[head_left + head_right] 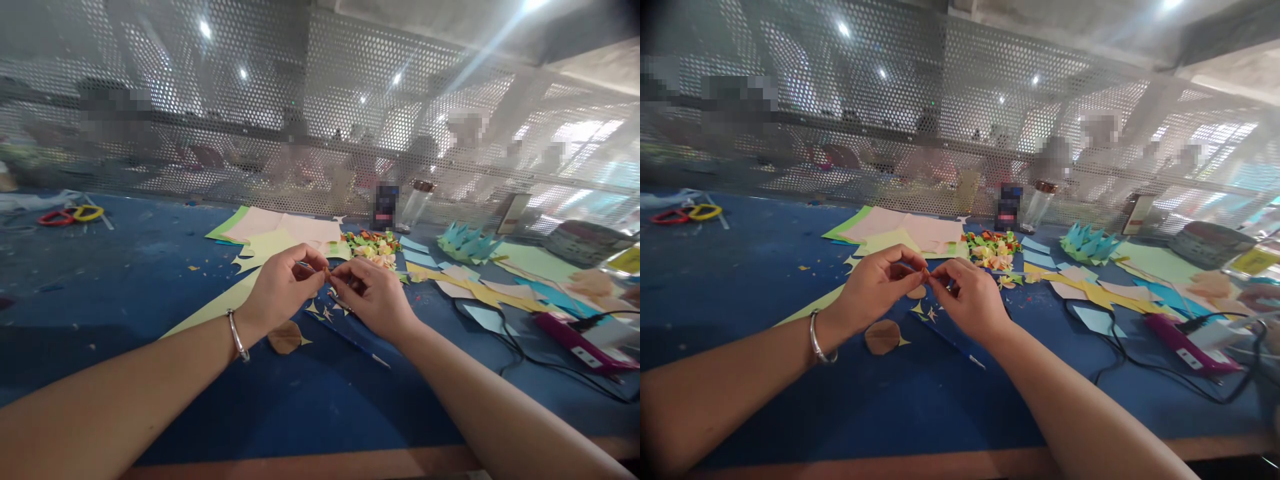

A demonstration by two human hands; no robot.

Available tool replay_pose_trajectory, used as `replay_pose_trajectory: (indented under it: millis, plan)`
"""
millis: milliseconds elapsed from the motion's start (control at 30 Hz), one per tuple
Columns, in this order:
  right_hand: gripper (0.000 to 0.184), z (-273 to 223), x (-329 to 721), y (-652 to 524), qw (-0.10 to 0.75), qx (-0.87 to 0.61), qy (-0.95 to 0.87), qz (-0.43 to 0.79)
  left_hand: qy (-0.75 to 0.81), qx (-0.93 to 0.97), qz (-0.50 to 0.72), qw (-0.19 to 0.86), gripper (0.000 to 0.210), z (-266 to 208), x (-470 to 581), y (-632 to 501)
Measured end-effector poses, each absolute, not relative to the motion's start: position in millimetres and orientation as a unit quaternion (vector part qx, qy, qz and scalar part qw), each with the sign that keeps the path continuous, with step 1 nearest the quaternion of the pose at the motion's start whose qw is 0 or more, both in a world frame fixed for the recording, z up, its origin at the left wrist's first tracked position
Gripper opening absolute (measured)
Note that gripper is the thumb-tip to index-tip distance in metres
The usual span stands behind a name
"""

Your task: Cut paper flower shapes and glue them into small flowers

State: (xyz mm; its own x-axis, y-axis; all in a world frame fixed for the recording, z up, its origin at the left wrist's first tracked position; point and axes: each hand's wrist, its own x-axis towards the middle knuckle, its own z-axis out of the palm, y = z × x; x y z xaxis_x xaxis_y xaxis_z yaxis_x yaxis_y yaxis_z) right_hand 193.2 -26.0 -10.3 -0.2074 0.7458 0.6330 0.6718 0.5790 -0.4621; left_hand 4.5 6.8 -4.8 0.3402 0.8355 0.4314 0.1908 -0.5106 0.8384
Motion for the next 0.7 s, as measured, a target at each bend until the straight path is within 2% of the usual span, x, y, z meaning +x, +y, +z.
replay_pose_trajectory:
  millis: [267,500,700]
  plan:
    - [0.010,-9.2,194.0,-24.8,0.439,-0.458,-0.772,0.035,0.338,0.750,0.438,0.362,0.013,0.6,4.2,4.7]
    - [0.005,-10.5,197.4,-26.0,0.452,-0.476,-0.751,0.068,0.300,0.730,0.417,0.451,0.028,1.6,0.5,8.8]
    - [0.004,-8.5,196.9,-27.0,0.456,-0.465,-0.757,0.048,0.307,0.726,0.425,0.445,0.033,1.5,1.8,7.7]
